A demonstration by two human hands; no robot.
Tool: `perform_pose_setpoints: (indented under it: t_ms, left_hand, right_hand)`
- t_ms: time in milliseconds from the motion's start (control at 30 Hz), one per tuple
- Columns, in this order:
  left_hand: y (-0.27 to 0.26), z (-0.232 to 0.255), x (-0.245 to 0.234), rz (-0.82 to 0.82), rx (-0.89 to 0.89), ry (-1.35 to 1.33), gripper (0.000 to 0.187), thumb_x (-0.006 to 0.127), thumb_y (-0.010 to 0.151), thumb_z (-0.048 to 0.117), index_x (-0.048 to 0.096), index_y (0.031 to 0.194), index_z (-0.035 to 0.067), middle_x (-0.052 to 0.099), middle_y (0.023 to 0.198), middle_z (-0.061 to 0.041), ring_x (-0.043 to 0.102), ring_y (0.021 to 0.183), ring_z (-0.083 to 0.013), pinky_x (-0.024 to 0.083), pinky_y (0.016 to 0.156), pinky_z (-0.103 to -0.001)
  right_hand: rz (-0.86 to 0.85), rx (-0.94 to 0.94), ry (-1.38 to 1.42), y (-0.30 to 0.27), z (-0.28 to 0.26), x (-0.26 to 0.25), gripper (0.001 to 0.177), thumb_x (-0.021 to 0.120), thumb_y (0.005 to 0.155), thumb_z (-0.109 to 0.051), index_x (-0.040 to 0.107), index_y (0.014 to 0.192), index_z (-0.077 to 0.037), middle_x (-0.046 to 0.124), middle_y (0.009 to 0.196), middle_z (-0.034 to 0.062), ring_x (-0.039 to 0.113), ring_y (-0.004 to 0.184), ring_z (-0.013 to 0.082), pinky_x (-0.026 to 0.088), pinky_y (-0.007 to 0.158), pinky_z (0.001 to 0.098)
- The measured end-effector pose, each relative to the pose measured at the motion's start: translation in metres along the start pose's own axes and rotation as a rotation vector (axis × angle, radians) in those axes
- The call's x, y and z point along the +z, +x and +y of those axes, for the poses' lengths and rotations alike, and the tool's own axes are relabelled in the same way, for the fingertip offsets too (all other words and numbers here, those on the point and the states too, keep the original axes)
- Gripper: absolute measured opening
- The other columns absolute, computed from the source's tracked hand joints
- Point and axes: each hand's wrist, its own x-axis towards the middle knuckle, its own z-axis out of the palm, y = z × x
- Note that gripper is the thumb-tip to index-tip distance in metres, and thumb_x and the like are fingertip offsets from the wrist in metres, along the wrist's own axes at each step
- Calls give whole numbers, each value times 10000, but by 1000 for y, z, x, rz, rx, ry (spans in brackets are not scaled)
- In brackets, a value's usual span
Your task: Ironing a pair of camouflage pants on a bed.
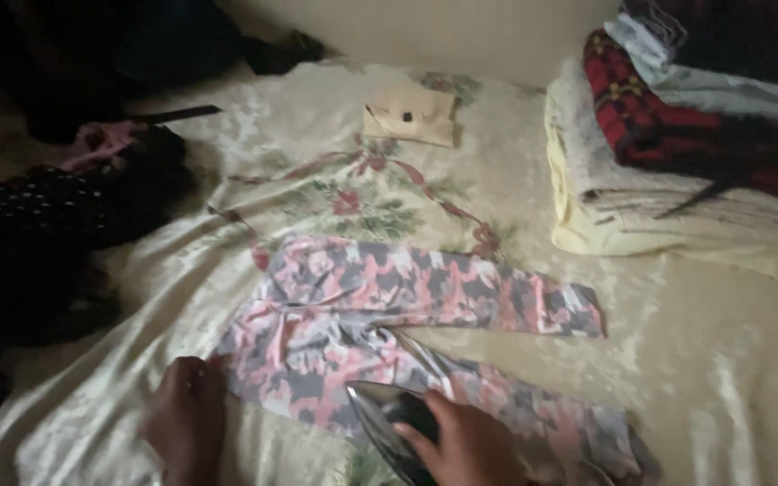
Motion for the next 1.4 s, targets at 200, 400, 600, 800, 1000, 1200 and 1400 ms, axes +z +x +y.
perform_pose_setpoints:
  t_ms: [200,400,600,800,1000,1200,1400]
  left_hand:
    - [2,5,-7,3,-37,-49,185,706,956,356,701,979,173,732,910,-82,696,834,-353,520,687,-491]
    - [3,11,-12,23,-17,-56,144,702,954,313,693,974,170,733,894,-68,692,820,-342,526,709,-475]
    - [3,9,-8,-25,-33,-25,135,703,940,297,704,985,170,740,883,-64,696,818,-332,495,908,-479]
    - [11,19,-13,-57,-150,-52,174,707,926,333,706,981,168,738,923,-66,706,856,-323,533,728,-469]
    - [26,26,9,64,-8,-101,227,795,823,290,722,989,154,699,1003,-85,661,969,-325,506,828,-455]
    - [58,91,18,-143,546,-193,235,786,739,247,796,969,195,684,1067,-46,603,1050,-295,447,867,-460]
    - [86,100,30,-339,605,-54,132,767,768,316,771,818,194,659,1090,5,566,1129,-245,417,926,-447]
  right_hand:
    - [-61,-110,-58,40,-69,10,455,688,905,-510,617,1129,-121,722,811,184,709,793,419,546,681,556]
    - [0,-141,-73,64,-81,22,436,717,906,-453,589,1066,-68,716,805,191,711,782,418,557,679,543]
    - [12,-127,-104,89,-94,28,442,719,905,-455,591,1067,-64,718,838,179,718,800,415,565,693,540]
    - [19,-157,-177,108,-105,23,476,705,923,-481,565,1093,-60,712,832,194,723,791,408,575,674,519]
    - [57,-183,-186,110,-98,33,494,696,918,-501,563,1072,-51,708,824,202,723,764,411,577,647,521]
    - [-10,-143,-159,99,-85,36,473,692,925,-484,566,1092,-60,710,787,195,711,754,421,563,649,542]
    - [-18,-78,-150,93,-79,42,511,704,881,-490,561,1193,-112,717,798,173,720,746,401,568,649,543]
